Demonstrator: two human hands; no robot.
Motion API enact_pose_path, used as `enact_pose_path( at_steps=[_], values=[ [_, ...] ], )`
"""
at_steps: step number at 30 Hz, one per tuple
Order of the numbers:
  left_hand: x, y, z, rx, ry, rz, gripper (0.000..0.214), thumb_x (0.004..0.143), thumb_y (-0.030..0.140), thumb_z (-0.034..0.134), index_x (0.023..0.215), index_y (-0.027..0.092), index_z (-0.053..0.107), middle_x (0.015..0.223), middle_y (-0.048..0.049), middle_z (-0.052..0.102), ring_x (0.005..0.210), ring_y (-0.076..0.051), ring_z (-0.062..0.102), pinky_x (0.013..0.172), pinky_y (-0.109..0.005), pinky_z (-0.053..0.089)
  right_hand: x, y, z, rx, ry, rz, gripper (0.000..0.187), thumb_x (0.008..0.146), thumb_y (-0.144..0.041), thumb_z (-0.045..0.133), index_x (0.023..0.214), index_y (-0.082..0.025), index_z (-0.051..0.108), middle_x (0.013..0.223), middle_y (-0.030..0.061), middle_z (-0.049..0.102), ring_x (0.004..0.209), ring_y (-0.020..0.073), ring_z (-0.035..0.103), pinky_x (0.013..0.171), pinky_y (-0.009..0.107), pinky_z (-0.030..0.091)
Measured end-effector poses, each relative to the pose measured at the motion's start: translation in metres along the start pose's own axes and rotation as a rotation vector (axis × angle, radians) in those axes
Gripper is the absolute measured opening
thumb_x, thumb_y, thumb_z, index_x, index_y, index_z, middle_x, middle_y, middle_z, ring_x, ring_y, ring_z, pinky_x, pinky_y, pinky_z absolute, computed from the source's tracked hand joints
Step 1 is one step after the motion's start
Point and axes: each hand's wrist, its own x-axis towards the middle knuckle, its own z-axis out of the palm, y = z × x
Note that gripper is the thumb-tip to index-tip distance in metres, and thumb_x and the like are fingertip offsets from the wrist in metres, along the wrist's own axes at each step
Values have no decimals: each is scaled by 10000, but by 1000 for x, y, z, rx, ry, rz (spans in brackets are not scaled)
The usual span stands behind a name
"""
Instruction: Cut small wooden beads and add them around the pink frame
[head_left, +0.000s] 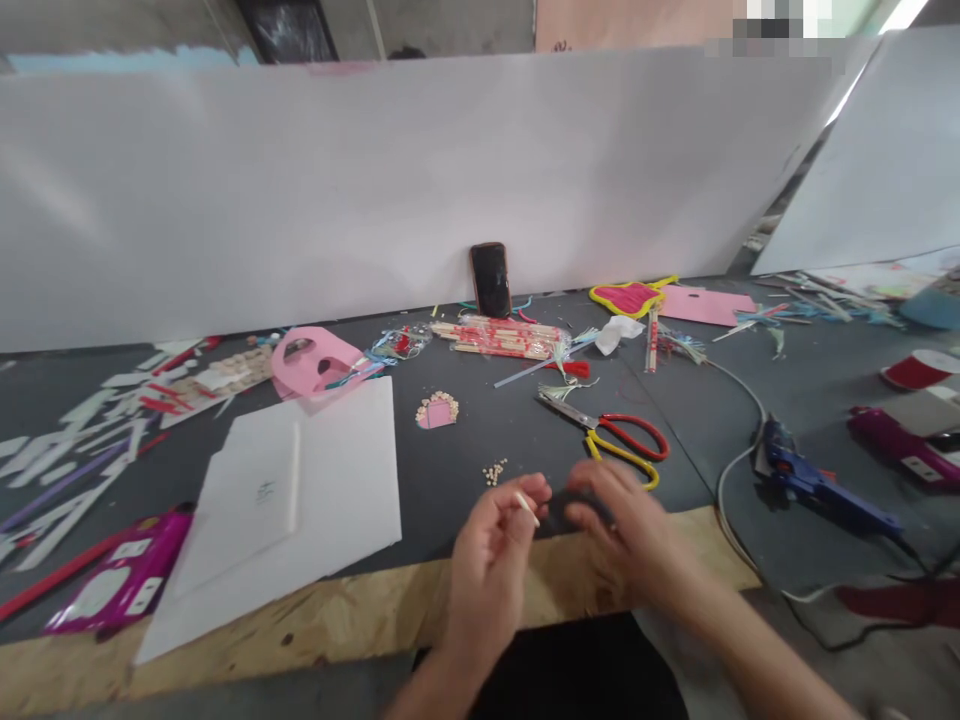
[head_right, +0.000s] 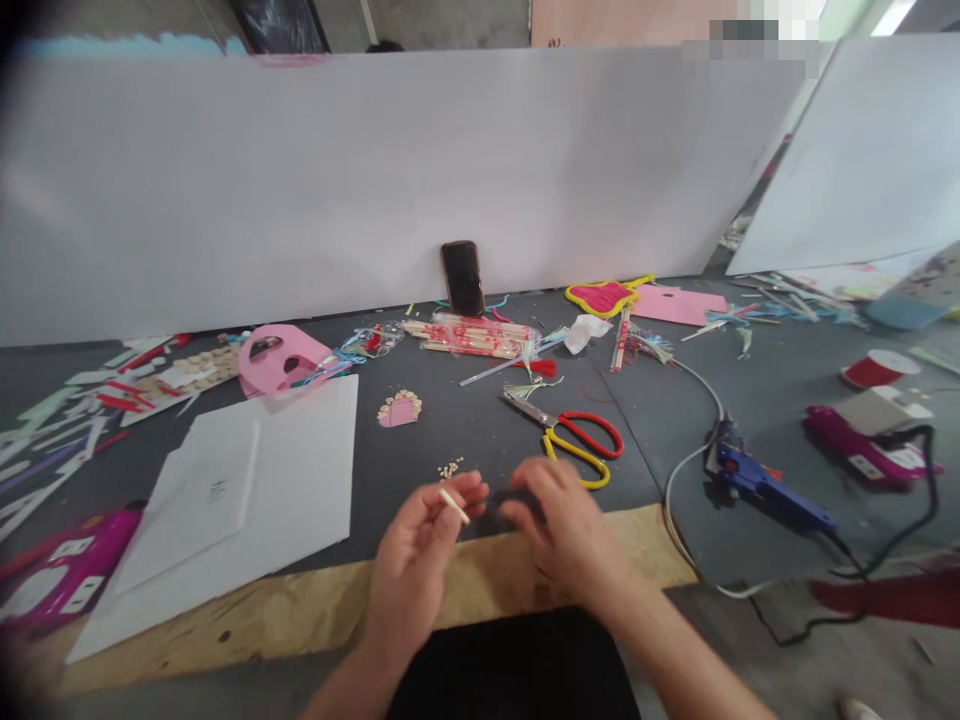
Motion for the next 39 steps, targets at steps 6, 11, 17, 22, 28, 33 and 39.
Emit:
enact_pose_path(
  at_steps=[6,11,17,22,28,33,39],
  values=[
    [59,22,-15,162,-73,16,207,795,357,644,859,160,649,981,-80,692,704,-143,671,650,-259,540,34,63,-30,-483,-40,12,342,858,-292,494,1166,-155,551,1168,160,604,1093,285,549,931,450,424],
    [72,13,-20,21,-144,-95,187,798,316,646,896,159,617,929,-43,650,650,-97,629,578,-215,513,41,69,-40,-518,-97,56,355,829,-293,512,1166,-200,572,1080,101,669,931,252,630,826,388,473],
    [71,7,-27,-129,-194,-208,196,768,303,688,847,157,584,855,-11,610,659,-93,623,590,-214,515,40,79,-42,-444,-40,200,406,767,-369,573,1145,-221,576,846,49,689,677,200,641,585,301,482],
    [74,7,-30,-169,-184,-219,225,771,295,690,932,178,583,793,10,591,626,-87,605,572,-212,503,29,70,-35,332,160,363,525,720,-500,649,1151,-220,539,888,65,678,727,180,630,611,282,504],
    [72,3,-29,-151,-205,-224,238,760,306,705,932,164,622,776,4,598,611,-79,592,573,-206,488,17,35,-23,674,94,301,850,614,-477,772,1349,-284,390,936,45,633,679,143,575,578,265,498],
    [69,1,-29,-147,-212,-241,196,761,325,704,829,154,634,752,5,607,603,-75,579,581,-203,470,12,14,-7,158,-45,106,773,584,-426,791,1261,-227,477,1025,65,599,832,185,599,731,279,522],
    [68,-2,-30,-158,-224,-188,180,755,310,709,800,151,637,621,25,585,570,-67,529,568,-183,417,7,-2,2,-183,-120,-44,793,569,-484,792,1235,-221,451,1127,112,564,897,243,613,747,350,527]
  ],
)
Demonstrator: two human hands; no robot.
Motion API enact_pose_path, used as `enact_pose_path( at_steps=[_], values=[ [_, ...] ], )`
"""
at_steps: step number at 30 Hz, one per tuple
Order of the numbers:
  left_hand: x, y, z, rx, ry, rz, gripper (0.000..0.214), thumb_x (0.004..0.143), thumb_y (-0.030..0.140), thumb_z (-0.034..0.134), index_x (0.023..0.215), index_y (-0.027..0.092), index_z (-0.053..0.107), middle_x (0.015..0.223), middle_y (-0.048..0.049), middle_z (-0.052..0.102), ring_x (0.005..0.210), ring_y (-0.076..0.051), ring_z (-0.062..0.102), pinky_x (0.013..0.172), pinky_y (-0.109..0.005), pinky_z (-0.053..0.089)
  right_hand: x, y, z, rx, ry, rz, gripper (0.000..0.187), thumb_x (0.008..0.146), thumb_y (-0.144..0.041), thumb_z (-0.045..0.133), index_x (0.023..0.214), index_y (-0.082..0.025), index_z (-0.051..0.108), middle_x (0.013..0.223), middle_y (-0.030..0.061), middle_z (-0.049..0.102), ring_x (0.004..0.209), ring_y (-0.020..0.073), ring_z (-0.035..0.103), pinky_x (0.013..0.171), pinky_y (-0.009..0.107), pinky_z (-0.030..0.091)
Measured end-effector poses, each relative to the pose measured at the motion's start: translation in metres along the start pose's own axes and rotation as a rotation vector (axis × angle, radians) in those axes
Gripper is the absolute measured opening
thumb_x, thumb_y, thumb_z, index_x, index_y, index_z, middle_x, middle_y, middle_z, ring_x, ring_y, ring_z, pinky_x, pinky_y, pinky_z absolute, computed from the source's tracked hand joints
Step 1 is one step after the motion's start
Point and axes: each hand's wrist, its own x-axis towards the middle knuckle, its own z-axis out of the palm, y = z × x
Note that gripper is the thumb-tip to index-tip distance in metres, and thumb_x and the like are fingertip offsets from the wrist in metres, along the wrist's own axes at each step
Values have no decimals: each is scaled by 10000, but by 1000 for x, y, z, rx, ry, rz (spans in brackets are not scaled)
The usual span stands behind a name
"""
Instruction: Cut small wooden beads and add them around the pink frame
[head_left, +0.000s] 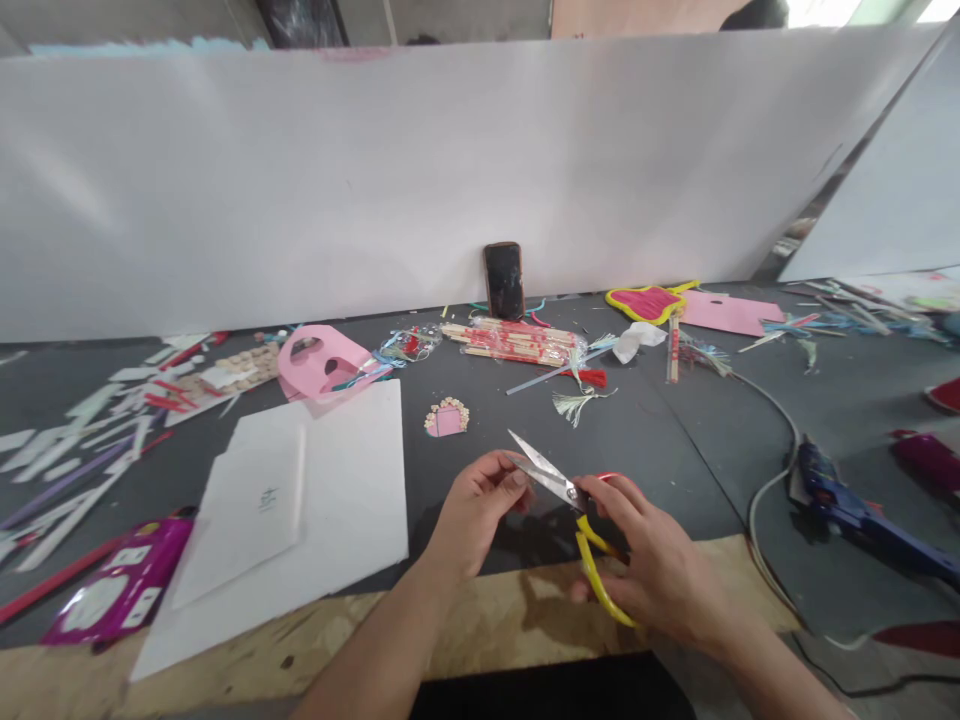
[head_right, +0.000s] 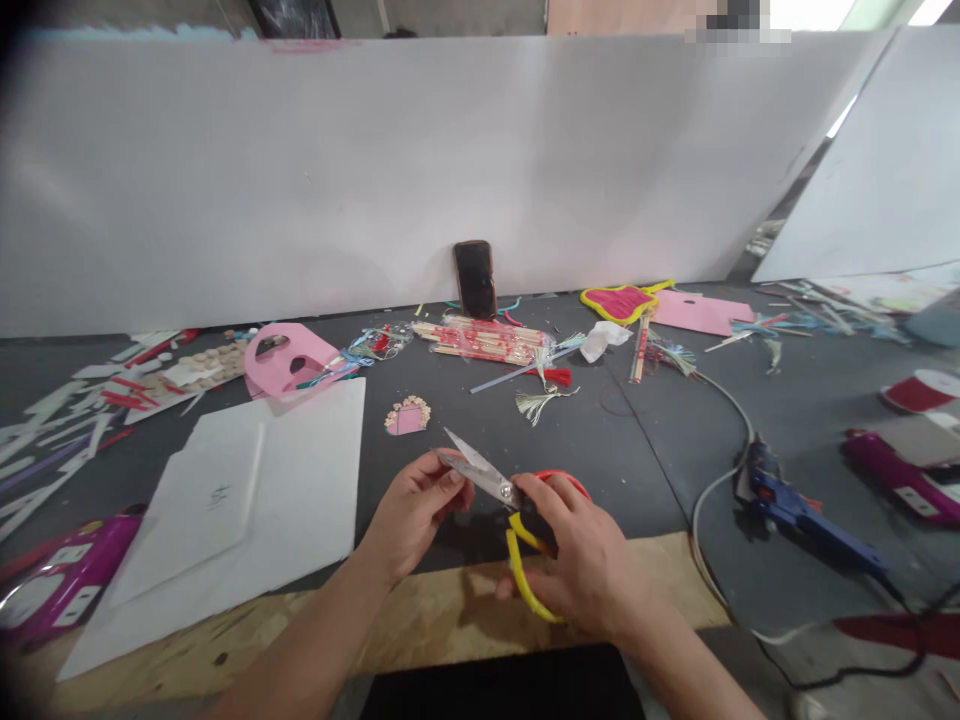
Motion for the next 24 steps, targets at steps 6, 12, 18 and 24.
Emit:
enact_pose_path(
  at_steps=[6,12,18,24],
  values=[
    [2,6,-2,-15,46,19,180,767,320,696,794,152,635,689,14,597,585,-67,536,560,-182,419,-7,5,-3,65,29,15,715,617,-452,765,1206,-231,426,1078,82,564,888,218,599,740,317,513],
    [6,24,-15,-205,247,167,182,739,314,720,784,167,623,744,20,584,601,-63,524,561,-186,433,-14,17,6,259,286,161,599,703,-397,678,1221,-252,414,859,5,539,683,147,544,611,257,482],
    [7,23,-17,-209,334,234,186,740,318,711,782,172,604,754,19,586,625,-75,532,584,-198,432,-17,36,32,459,617,329,471,768,-340,626,1200,-275,450,859,-5,504,687,133,499,640,275,463],
    [1,13,-24,216,379,225,270,814,459,594,892,200,606,924,-30,609,829,-156,587,786,-301,463,-13,31,27,418,562,372,475,763,-368,638,1195,-263,471,810,-20,516,632,121,498,609,267,466]
  ],
)
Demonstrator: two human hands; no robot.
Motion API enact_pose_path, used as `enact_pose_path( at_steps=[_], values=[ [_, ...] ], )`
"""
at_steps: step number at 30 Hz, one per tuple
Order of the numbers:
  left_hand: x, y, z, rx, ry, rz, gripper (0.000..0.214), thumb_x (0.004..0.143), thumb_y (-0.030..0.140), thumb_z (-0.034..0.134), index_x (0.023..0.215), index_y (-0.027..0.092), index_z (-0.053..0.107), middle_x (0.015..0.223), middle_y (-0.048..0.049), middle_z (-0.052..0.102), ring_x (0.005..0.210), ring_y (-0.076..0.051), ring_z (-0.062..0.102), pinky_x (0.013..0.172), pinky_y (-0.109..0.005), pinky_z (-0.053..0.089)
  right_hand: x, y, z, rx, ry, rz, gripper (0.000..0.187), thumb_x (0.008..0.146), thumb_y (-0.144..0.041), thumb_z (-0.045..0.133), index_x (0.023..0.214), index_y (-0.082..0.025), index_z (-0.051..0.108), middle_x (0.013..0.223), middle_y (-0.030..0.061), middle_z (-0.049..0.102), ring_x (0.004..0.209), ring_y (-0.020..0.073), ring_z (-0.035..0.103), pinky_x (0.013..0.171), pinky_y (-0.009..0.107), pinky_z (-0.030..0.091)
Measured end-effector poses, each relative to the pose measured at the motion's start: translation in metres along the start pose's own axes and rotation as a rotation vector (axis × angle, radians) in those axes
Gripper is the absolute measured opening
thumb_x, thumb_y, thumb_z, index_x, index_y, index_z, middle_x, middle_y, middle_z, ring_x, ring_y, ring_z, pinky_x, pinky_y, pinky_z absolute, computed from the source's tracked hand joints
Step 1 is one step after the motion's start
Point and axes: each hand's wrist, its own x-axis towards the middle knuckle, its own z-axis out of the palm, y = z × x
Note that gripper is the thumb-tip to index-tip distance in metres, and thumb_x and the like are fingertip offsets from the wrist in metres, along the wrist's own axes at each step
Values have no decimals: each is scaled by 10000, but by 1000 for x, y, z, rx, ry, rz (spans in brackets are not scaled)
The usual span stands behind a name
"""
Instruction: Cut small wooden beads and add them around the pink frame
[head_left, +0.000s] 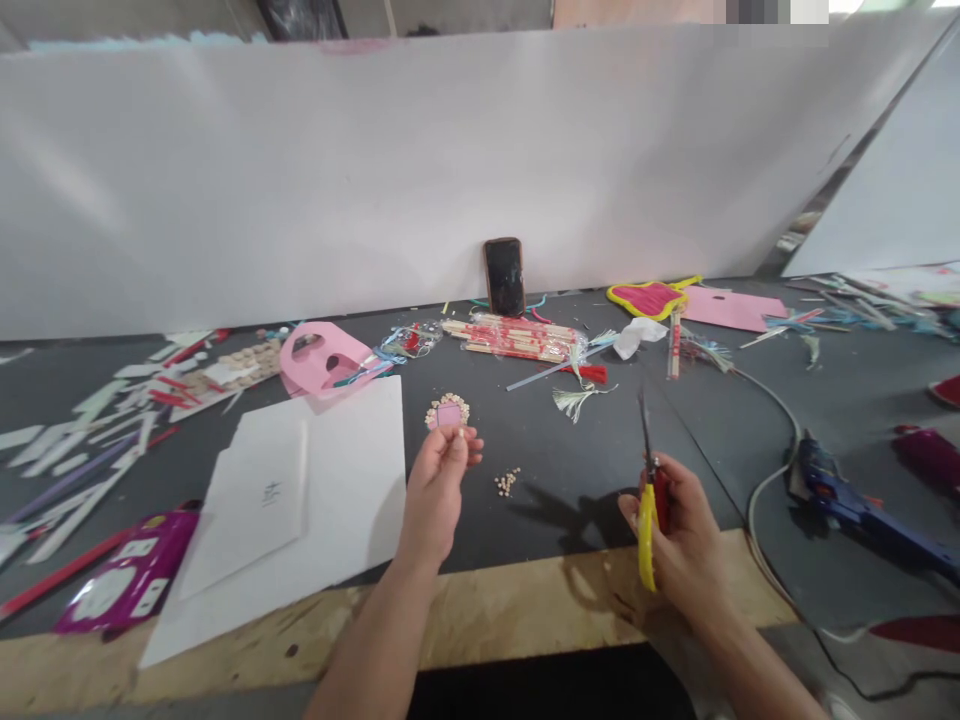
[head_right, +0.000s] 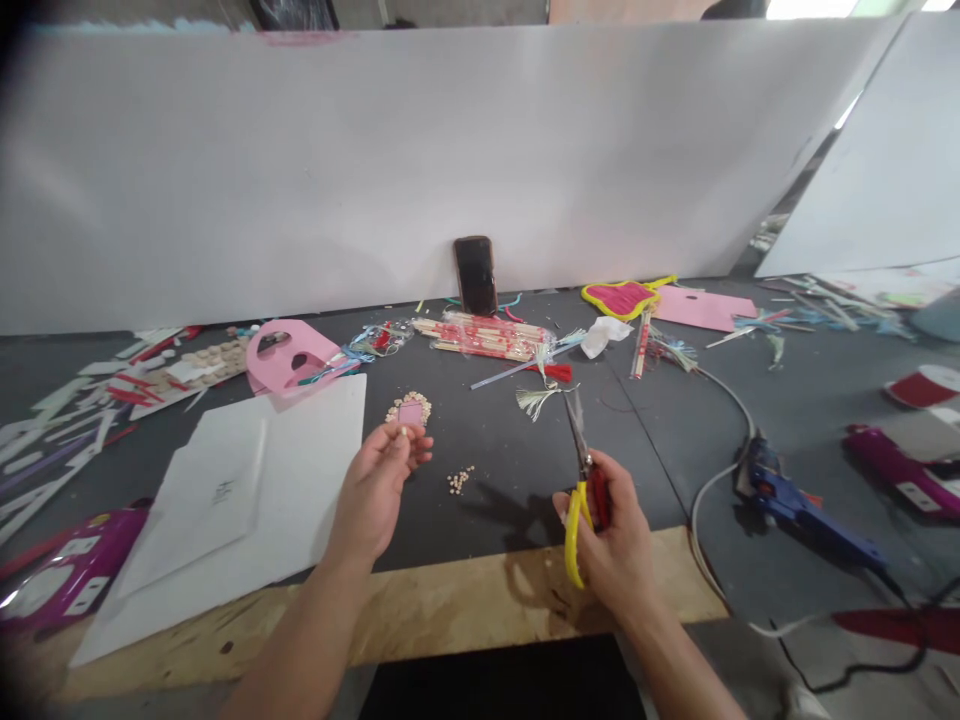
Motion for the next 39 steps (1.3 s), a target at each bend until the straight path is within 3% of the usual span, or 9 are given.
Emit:
enact_pose_path(
  at_steps=[4,7,16,22,27,32,39],
  values=[
    [-15,-5,-6,389,-167,92,270,842,459,544,840,202,626,1051,-82,570,1007,-220,547,890,-344,426,2,-12,1,-76,-3,-28,458,751,-392,635,1157,-227,502,726,-31,503,572,120,474,548,254,454],
    [-24,-8,-9,455,-152,151,272,863,454,510,819,209,619,1072,-93,543,1096,-239,502,938,-367,399,3,-14,1,-88,-3,-51,465,750,-396,633,1161,-219,508,752,-20,536,600,126,498,571,255,463],
    [-16,-25,-2,279,-177,65,319,857,483,522,863,181,625,1126,-93,509,1047,-212,544,927,-362,442,2,-16,0,-114,-43,-49,451,764,-424,621,1156,-223,525,754,-23,562,600,122,525,566,237,465],
    [-17,-24,-1,185,-180,20,299,865,464,523,902,179,608,1127,-77,521,1012,-186,552,898,-316,465,2,-17,2,-112,-50,-62,456,762,-417,619,1156,-206,525,772,-9,569,608,120,536,577,235,477],
    [-20,-25,-5,215,-157,1,339,839,496,546,912,176,630,1137,-90,517,1025,-199,546,927,-330,454,3,-19,2,-143,-48,-65,449,758,-426,615,1141,-208,532,767,-10,572,605,123,541,575,239,481],
    [-19,-23,3,159,-183,-17,331,825,493,568,891,175,633,1147,-87,517,1001,-203,567,898,-346,481,2,-20,2,-120,-54,-51,451,761,-429,611,1148,-210,532,751,-10,569,581,119,527,557,238,474],
    [-18,-25,-5,66,-77,24,263,828,435,591,902,184,602,1113,-54,548,1013,-162,561,947,-313,448,0,-16,0,-144,-37,-79,449,770,-415,616,1162,-214,528,775,-12,573,612,122,531,584,235,472]
  ],
)
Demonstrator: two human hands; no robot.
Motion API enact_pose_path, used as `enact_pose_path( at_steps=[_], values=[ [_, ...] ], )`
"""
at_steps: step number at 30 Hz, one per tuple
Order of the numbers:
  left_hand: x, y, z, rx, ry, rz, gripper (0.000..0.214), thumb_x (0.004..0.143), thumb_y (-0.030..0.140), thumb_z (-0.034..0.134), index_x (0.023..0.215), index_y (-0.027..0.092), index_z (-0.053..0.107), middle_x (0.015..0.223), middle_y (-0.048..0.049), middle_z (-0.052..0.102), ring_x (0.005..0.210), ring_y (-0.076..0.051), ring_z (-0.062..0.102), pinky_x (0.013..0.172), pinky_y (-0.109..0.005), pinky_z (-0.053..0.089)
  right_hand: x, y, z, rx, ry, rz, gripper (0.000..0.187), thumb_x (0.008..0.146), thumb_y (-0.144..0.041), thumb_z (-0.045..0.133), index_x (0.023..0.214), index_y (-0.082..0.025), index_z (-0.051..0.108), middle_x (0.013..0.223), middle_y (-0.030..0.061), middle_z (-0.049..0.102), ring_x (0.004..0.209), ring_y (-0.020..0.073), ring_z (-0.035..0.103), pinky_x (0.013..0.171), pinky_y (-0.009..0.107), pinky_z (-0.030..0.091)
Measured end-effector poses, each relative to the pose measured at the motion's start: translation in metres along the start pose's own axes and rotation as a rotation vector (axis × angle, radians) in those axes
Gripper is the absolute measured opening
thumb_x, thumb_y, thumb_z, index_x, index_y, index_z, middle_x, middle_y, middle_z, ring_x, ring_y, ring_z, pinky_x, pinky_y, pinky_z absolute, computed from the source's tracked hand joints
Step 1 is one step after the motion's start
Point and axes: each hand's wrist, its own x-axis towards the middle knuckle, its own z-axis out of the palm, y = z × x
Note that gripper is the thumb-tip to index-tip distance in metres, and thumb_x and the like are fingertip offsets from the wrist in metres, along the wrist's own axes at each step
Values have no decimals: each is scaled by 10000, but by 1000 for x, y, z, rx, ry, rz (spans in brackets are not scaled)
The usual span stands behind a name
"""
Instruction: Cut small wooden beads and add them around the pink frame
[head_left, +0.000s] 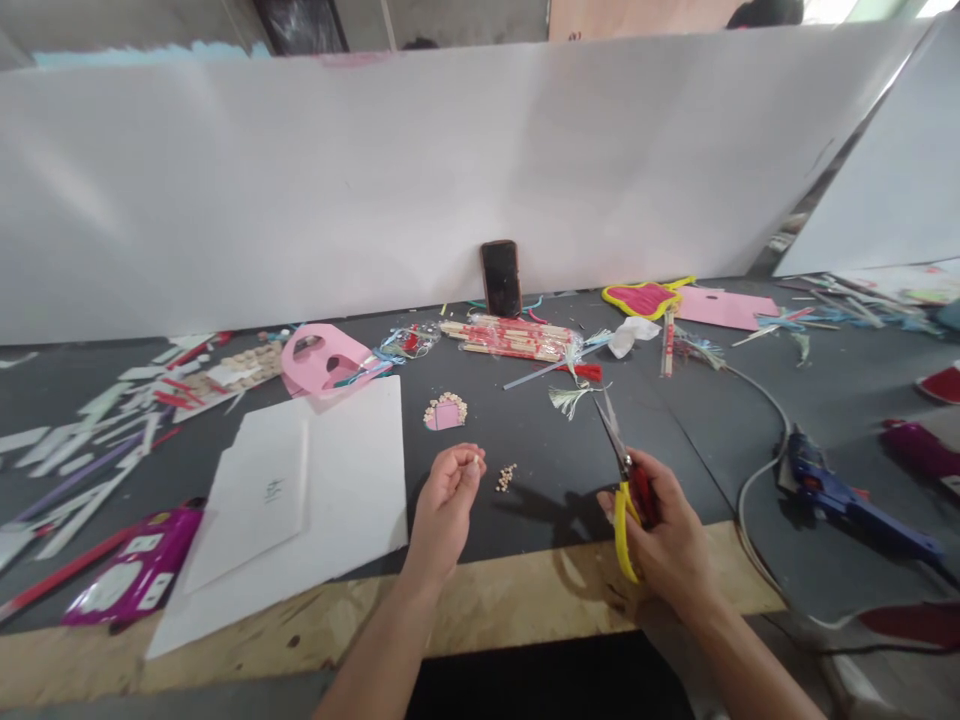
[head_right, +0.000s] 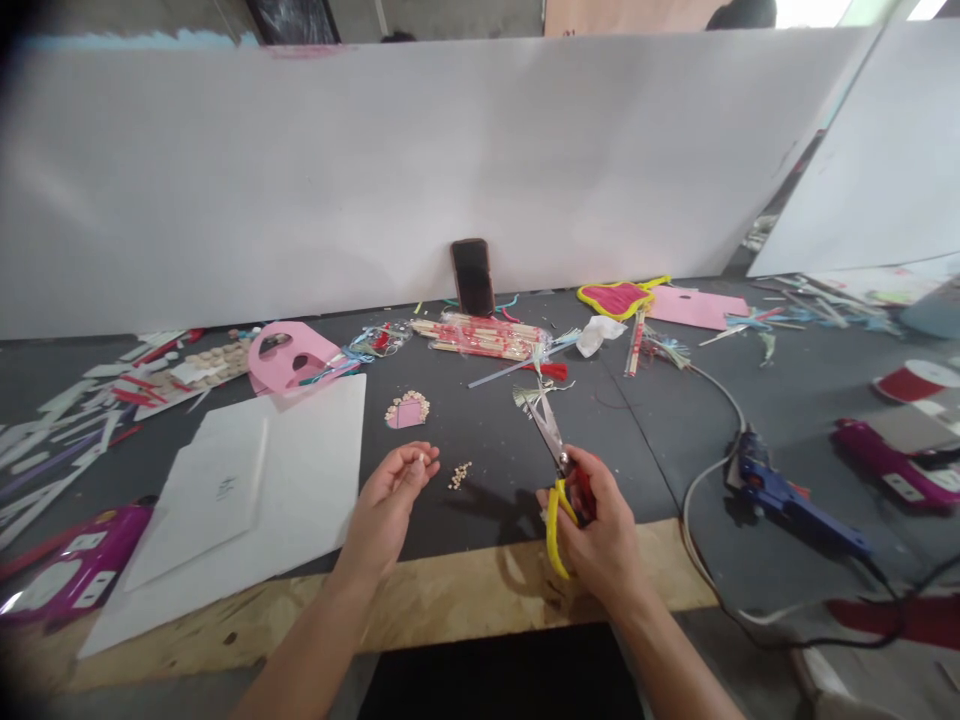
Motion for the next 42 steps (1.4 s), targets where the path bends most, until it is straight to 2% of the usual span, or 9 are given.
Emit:
enact_pose_path(
  at_steps=[7,14,20,26,30,33,36,39,42],
  values=[
    [-6,9,-5,10,92,-21,262,803,438,621,888,191,622,1076,-45,585,941,-161,590,894,-315,478,0,-3,-1,-18,-8,-6,434,769,-420,609,1145,-217,533,811,0,593,621,127,547,588,242,476],
    [-12,11,1,135,-2,-26,250,808,432,612,891,197,641,925,-39,629,817,-160,588,772,-272,472,0,-3,0,-5,-6,-3,425,775,-431,601,1140,-224,534,761,-14,581,583,124,539,560,238,476],
    [-13,15,7,235,-74,42,190,842,373,575,835,191,632,848,-27,599,802,-157,555,722,-247,441,1,-2,0,8,-8,-19,424,773,-417,612,1140,-222,524,769,-15,585,578,120,540,545,230,476],
    [-12,7,2,142,-20,-74,243,834,414,581,911,187,618,848,-28,621,809,-158,572,749,-263,452,0,0,2,28,-12,-5,416,774,-399,618,1139,-225,523,789,-10,590,604,125,546,564,234,480],
    [-7,20,0,82,-6,-117,244,821,413,599,921,191,615,836,-16,619,798,-142,565,733,-246,450,0,8,-1,60,15,-7,425,792,-395,612,1166,-235,487,848,5,582,671,140,565,622,262,490],
    [5,38,5,83,-66,-56,209,810,387,622,877,189,621,811,-3,614,774,-126,551,731,-228,433,13,5,-6,69,6,-131,403,803,-385,606,1151,-245,459,816,-5,531,641,135,527,595,263,471],
    [22,46,15,81,-88,51,200,797,372,639,862,182,632,811,-1,617,767,-118,540,743,-220,421,36,-12,-7,-44,-73,-367,398,773,-366,643,1104,-233,466,830,8,494,671,145,491,603,269,453],
    [33,38,23,46,-64,80,215,794,384,637,858,179,631,802,2,612,746,-117,535,732,-218,421,53,-28,3,-117,-165,-523,440,760,-368,658,1114,-204,452,901,52,512,795,190,516,683,307,471],
    [35,26,22,30,-85,48,212,798,382,634,854,178,633,777,7,608,722,-115,531,719,-215,420,56,-29,16,-157,-202,-569,454,774,-359,642,1142,-183,442,934,78,520,845,211,521,716,332,478]
  ],
)
